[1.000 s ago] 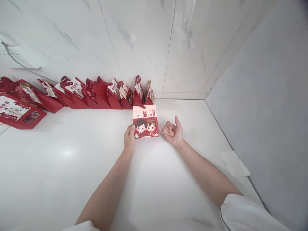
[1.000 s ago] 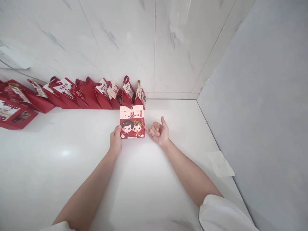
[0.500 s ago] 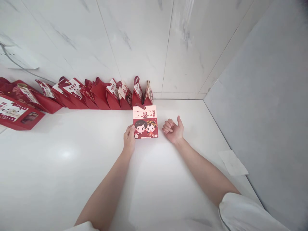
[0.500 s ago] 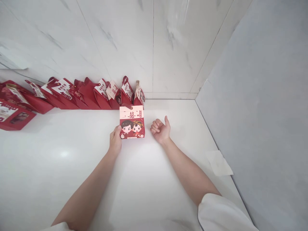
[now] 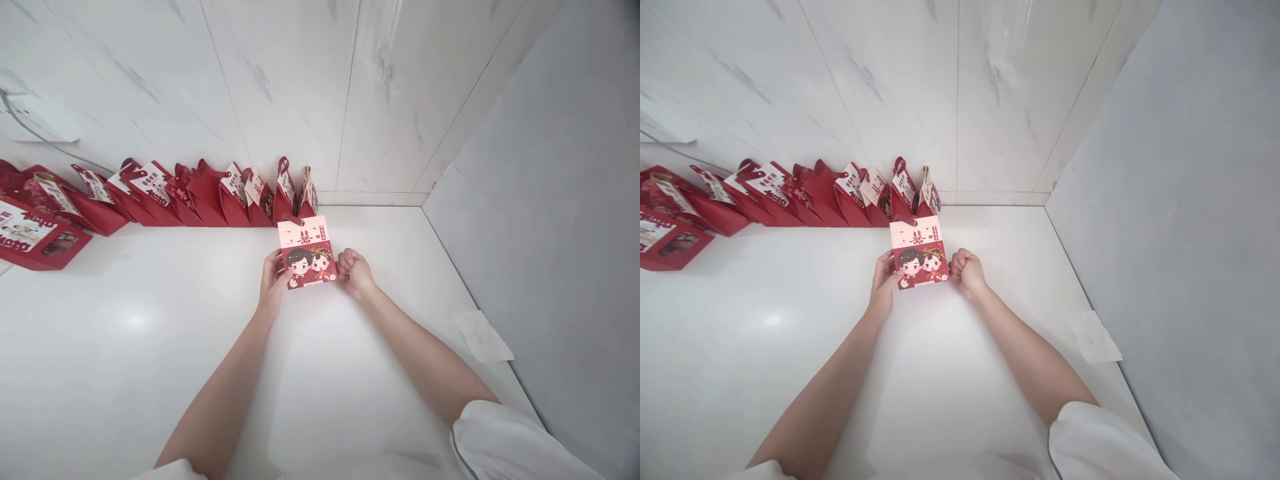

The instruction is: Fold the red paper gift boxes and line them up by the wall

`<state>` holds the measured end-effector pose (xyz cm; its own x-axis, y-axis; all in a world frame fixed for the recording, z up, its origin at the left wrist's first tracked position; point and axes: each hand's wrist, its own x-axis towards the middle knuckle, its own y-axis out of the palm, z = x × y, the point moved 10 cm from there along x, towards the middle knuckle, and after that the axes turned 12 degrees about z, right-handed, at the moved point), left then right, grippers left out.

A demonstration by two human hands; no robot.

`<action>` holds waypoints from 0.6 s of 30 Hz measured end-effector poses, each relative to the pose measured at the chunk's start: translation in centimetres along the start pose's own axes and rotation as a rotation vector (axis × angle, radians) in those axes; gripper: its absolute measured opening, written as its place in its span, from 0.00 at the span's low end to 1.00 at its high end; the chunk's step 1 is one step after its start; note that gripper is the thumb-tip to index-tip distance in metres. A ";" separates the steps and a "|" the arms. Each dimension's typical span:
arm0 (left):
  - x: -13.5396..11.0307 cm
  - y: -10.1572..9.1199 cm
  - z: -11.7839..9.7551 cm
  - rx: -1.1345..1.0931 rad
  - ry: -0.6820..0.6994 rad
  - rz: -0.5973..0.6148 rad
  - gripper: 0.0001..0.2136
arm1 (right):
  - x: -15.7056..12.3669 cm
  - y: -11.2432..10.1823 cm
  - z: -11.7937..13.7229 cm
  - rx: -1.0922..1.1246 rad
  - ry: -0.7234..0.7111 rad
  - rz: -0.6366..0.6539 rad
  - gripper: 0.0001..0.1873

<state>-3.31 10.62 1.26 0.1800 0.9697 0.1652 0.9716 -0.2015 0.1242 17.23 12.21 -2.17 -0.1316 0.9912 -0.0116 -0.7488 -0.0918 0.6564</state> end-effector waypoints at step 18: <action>-0.4 1.7 1.3 0.146 -0.126 0.057 0.28 | -0.3 -0.4 0.5 -0.191 -0.056 0.006 0.06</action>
<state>-1.53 10.10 0.15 0.2447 0.9686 0.0432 0.9695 -0.2437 -0.0262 17.86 11.98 -2.08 -0.1043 0.9938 0.0378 -0.8586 -0.1091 0.5010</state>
